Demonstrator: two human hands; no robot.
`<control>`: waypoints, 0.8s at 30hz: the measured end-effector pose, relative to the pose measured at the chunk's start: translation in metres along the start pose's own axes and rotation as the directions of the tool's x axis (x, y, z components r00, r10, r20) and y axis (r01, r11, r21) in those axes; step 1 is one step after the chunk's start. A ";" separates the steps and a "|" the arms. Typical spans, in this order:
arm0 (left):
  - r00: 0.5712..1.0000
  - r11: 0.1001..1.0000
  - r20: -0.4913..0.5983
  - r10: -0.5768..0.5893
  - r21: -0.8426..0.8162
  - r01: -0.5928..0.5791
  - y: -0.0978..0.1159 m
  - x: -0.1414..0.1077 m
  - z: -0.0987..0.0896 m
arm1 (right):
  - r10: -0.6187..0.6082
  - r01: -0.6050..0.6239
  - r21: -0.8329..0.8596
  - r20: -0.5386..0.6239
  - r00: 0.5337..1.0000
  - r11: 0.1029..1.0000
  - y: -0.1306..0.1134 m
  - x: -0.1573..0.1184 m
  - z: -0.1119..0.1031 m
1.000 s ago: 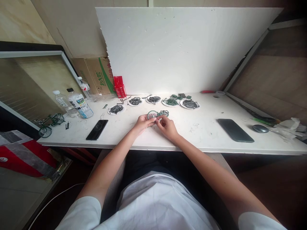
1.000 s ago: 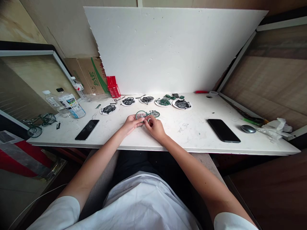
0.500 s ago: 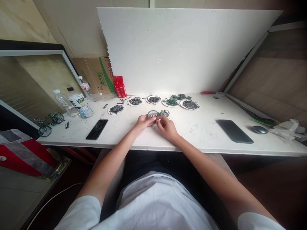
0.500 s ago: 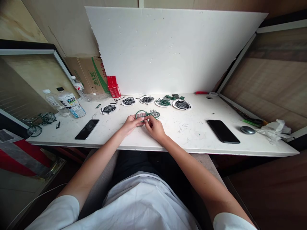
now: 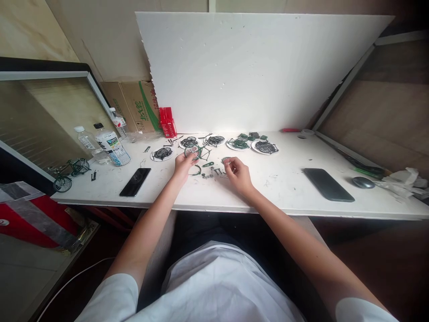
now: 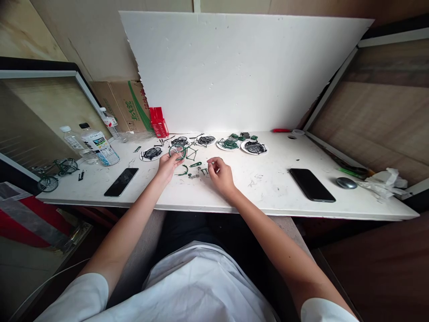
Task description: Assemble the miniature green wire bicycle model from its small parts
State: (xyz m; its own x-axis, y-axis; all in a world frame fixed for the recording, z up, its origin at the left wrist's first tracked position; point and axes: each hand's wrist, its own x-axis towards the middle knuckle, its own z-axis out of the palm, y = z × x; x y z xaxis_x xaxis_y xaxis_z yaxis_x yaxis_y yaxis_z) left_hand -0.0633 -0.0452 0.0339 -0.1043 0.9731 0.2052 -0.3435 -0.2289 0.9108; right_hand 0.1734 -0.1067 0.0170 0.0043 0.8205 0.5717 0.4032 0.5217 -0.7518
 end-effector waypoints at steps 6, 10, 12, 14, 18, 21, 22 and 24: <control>0.972 0.970 -0.113 0.204 0.160 -0.185 -0.001 0.018 -0.014 | 0.036 -0.021 -0.141 0.101 0.994 0.990 0.007 0.016 -0.015; 0.868 0.836 -0.126 0.480 0.366 -0.409 -0.003 0.018 -0.022 | 0.015 0.007 -0.224 0.096 0.995 0.975 0.021 0.026 -0.030; 0.794 0.701 -0.059 0.605 0.511 -0.497 -0.003 0.013 -0.025 | 0.004 0.030 -0.258 0.131 0.991 0.966 0.030 0.029 -0.035; 0.747 0.592 0.005 0.665 0.606 -0.532 -0.002 0.008 -0.026 | 0.002 0.038 -0.296 0.132 0.991 0.954 0.037 0.029 -0.037; 0.713 0.502 0.073 0.698 0.660 -0.559 -0.002 0.004 -0.025 | -0.007 0.078 -0.282 0.244 0.970 0.956 0.037 0.024 -0.035; 0.735 0.514 0.062 0.676 0.674 -0.530 -0.004 0.005 -0.025 | 0.012 0.063 -0.260 0.277 0.961 0.964 0.031 0.020 -0.032; 0.745 0.526 0.057 0.665 0.672 -0.521 -0.005 0.006 -0.026 | 0.017 0.057 -0.252 0.283 0.959 0.966 0.029 0.019 -0.031; 0.758 0.550 0.051 0.650 0.657 -0.516 -0.006 0.008 -0.028 | 0.040 0.039 -0.257 0.293 0.955 0.966 0.028 0.017 -0.029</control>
State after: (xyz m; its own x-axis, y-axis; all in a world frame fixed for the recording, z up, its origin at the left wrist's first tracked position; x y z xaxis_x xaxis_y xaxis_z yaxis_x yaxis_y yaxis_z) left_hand -0.0878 -0.0363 0.0198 -0.2542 0.5906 0.7659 0.4782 -0.6116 0.6303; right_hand 0.2115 -0.0847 0.0153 -0.2482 0.8731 0.4197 0.6250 0.4753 -0.6192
